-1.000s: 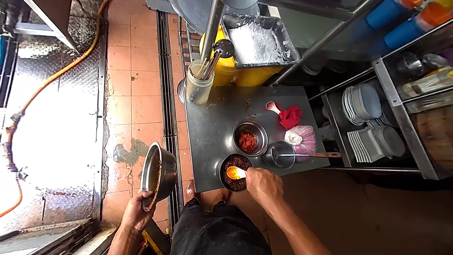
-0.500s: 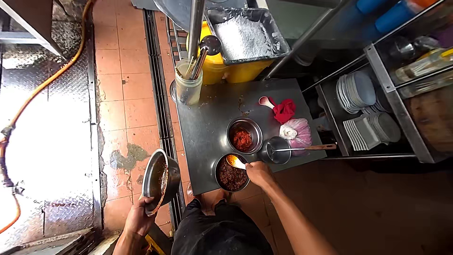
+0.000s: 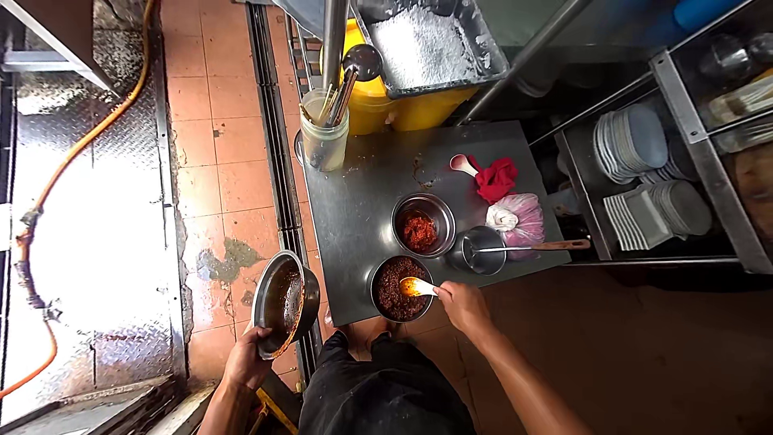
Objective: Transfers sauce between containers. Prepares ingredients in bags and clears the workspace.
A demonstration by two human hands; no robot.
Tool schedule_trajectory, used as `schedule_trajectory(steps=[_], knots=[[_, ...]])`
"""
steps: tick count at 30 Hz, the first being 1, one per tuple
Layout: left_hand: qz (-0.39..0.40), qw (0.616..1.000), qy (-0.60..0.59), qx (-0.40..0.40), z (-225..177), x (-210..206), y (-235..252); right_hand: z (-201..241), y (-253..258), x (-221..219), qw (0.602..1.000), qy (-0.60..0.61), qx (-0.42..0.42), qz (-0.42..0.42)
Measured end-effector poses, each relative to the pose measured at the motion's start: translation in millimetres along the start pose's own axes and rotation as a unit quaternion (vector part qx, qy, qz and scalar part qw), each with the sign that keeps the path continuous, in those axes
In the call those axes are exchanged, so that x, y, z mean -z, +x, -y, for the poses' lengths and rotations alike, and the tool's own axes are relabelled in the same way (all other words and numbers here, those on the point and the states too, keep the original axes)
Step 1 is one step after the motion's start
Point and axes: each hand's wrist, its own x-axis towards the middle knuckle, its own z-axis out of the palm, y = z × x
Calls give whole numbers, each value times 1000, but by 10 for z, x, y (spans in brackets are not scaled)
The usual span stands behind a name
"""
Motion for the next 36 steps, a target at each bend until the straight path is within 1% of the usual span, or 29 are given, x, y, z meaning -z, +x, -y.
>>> schedule_trajectory(steps=[2,4,6,7,9,11,12,15,16,18,20,22,25,26,29,30,33,34,36], knots=[[-7,1000,12,2,36,-18,21,-47,-2,-76,990,-58,91,-87],[-15,1000,24,2,50,-28,12,-58,-56,-44,961,-79,183,-192],[-19,999,29,3,61,-39,-9,-50,-134,-20,937,-73,228,-254],[-22,999,30,4,70,-44,-11,-38,-154,-42,936,-69,235,-255],[-27,999,27,7,95,-35,-2,7,-138,-142,954,-70,217,-193],[-35,999,38,6,113,-34,-5,79,-95,-178,982,-75,147,-90],[-39,998,48,4,103,-41,-13,112,-92,-146,987,-75,123,-72],[-42,997,69,0,80,-26,-54,196,-277,41,985,-74,99,-118],[-44,997,70,2,82,-10,-65,236,-364,67,986,-66,91,-120],[-50,997,63,2,88,-17,-57,358,-437,7,991,-63,83,-89],[-51,997,59,1,85,-35,-36,450,-413,-175,992,-82,78,-54],[-50,997,54,-1,75,-57,-34,476,-378,-213,992,-93,71,-46],[-35,998,54,-3,75,-63,-33,395,-403,-158,988,-88,78,-103],[-31,998,56,-3,82,-66,-29,398,-409,-141,990,-87,67,-90],[-28,998,57,1,99,-101,9,478,-322,-64,995,-93,9,29],[-30,998,54,1,100,-116,11,468,-286,-39,996,-84,4,29],[-27,998,53,1,69,-131,-27,427,-211,28,997,-62,9,-35],[-24,998,54,3,65,-120,-40,422,-177,28,997,-62,4,-37],[-20,998,58,3,64,-121,-17,396,-69,41,998,-61,-20,11]])
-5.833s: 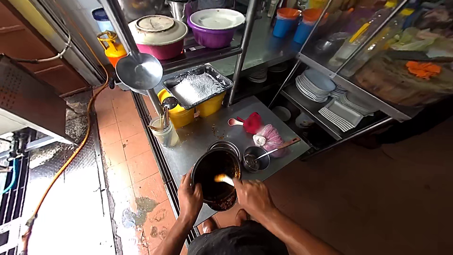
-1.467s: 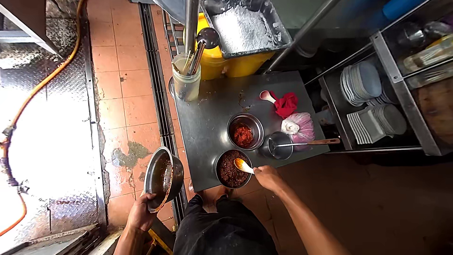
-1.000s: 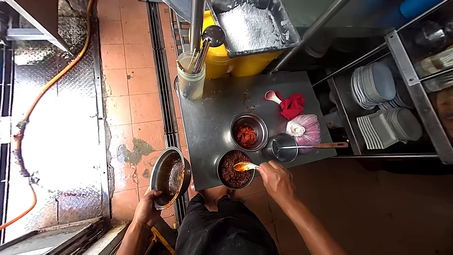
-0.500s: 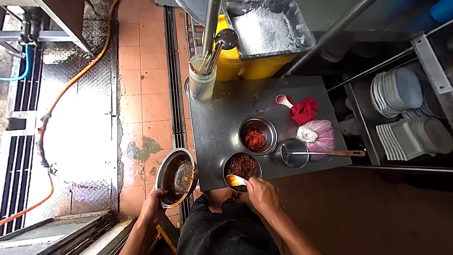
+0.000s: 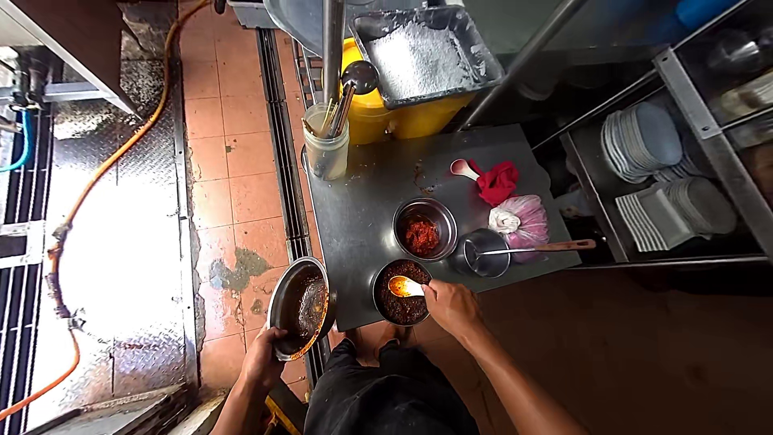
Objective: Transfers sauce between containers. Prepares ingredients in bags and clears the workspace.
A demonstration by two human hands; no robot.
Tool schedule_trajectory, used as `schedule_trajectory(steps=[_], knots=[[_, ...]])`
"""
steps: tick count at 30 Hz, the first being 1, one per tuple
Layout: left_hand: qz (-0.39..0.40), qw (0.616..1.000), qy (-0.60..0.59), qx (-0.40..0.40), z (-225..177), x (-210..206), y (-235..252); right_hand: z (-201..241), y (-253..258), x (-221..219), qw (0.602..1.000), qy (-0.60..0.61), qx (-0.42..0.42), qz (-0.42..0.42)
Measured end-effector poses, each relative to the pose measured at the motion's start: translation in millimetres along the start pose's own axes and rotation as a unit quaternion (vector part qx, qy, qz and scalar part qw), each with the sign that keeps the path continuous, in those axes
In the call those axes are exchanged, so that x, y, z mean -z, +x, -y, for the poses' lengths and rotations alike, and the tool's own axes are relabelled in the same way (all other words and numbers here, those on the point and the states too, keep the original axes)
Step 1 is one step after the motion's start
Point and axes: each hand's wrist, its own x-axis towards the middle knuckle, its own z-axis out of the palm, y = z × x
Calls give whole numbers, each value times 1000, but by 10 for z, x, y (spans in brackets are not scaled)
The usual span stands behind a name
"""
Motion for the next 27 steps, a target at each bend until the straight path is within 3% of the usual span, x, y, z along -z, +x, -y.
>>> schedule_trajectory(steps=[2,5,11,17,22,24,27], knots=[[3,1000,3,-2,-15,-21,16,-76,75,48,998,37,-17,47],[-2,1000,-8,-8,-60,-33,-23,-93,65,176,996,74,-26,38],[4,1000,-3,-30,-85,16,-1,288,284,226,993,66,-73,67],[-5,998,-24,-53,-148,191,37,347,-149,177,993,15,-42,114],[1,997,-45,-69,-266,215,47,145,-177,159,999,-14,-15,26],[16,996,-50,-73,-338,214,37,83,-38,210,999,-11,-46,10],[29,994,-45,-90,-432,142,84,-19,199,218,989,68,-113,72]])
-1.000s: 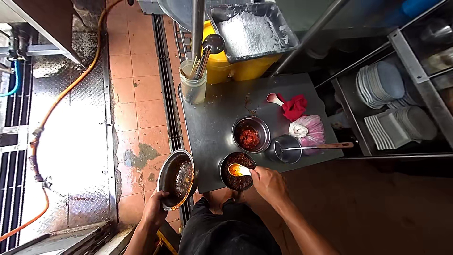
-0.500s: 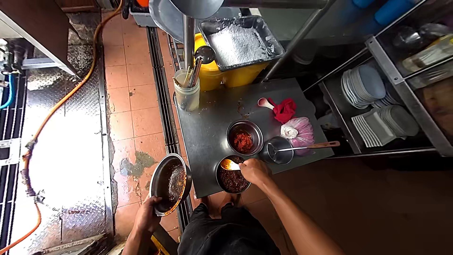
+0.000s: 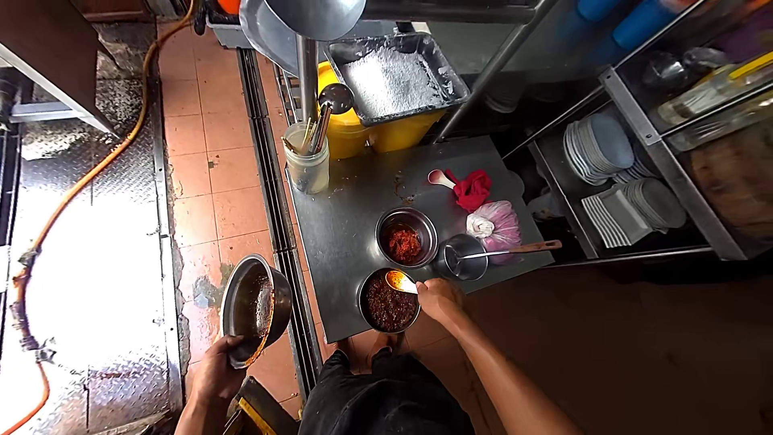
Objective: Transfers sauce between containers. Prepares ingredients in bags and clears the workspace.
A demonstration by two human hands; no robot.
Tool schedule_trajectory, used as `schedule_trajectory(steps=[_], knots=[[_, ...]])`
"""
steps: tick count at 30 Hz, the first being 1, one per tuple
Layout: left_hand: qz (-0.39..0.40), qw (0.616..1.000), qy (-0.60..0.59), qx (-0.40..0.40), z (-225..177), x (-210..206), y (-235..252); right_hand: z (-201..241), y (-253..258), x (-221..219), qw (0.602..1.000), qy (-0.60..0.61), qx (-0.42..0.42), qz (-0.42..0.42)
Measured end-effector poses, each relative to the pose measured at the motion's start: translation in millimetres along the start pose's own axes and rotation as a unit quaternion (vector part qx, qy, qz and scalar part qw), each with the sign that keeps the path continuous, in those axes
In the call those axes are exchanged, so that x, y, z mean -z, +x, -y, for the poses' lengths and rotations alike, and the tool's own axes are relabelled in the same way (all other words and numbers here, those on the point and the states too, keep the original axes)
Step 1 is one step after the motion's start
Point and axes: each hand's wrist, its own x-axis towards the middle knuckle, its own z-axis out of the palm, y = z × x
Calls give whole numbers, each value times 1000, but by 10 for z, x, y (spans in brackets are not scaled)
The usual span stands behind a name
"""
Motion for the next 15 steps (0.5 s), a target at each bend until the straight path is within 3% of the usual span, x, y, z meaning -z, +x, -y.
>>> schedule_trajectory(steps=[4,8,12,15], knots=[[-3,1000,14,3,-35,-77,-46,-272,-227,-209,965,238,-21,107],[0,1000,-12,15,7,-191,-152,-299,-317,-568,922,371,-72,81],[-5,1000,-13,17,39,-213,-192,-206,-503,-599,903,410,-68,110],[-4,1000,-10,21,45,-178,-193,-207,-422,-470,921,379,-60,71]])
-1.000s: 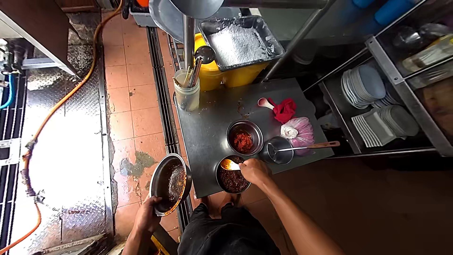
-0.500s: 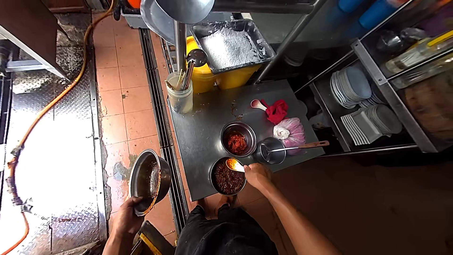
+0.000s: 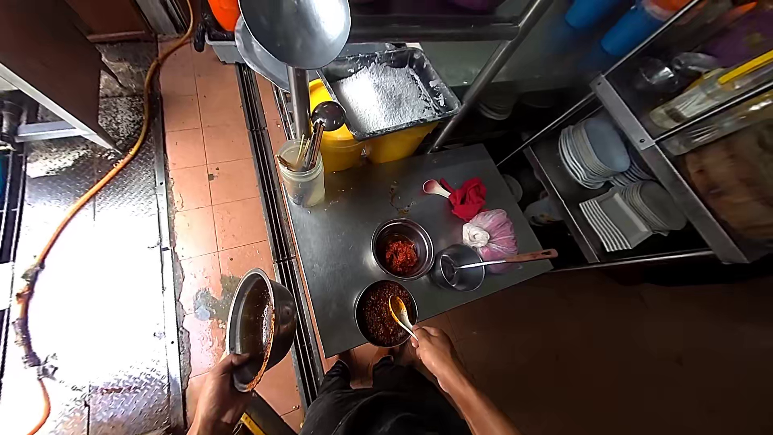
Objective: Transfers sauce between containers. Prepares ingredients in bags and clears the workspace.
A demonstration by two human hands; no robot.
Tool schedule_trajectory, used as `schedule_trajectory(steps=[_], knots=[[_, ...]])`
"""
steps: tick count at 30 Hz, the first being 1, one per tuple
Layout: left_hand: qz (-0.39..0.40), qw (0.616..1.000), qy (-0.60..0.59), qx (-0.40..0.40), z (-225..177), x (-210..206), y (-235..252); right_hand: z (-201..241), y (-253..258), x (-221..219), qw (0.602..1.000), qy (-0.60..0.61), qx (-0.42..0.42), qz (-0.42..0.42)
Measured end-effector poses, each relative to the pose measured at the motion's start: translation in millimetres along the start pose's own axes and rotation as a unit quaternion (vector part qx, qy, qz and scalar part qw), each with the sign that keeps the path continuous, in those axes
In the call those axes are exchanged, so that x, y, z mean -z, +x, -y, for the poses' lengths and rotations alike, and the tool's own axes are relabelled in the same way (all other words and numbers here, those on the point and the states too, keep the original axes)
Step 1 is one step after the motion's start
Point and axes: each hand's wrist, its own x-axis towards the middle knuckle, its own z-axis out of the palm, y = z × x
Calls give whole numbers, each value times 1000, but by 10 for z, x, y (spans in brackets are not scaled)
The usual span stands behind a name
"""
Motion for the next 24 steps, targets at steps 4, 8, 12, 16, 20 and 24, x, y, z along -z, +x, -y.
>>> schedule_trajectory(steps=[4,8,12,16,20,24], knots=[[-3,1000,0,-9,-16,-28,-6,35,238,19,988,119,-91,26],[-5,1000,8,-8,-17,15,-13,31,-105,41,945,263,-150,121],[-26,1000,5,-4,42,89,-14,-156,-256,-147,944,284,-155,67],[-24,1000,7,0,105,91,-4,-74,-237,-251,929,306,-175,114],[-22,999,25,-4,60,160,8,-88,-197,-202,943,282,-150,88],[-35,999,22,-7,-11,182,-16,-205,43,-23,995,-96,-5,37]])
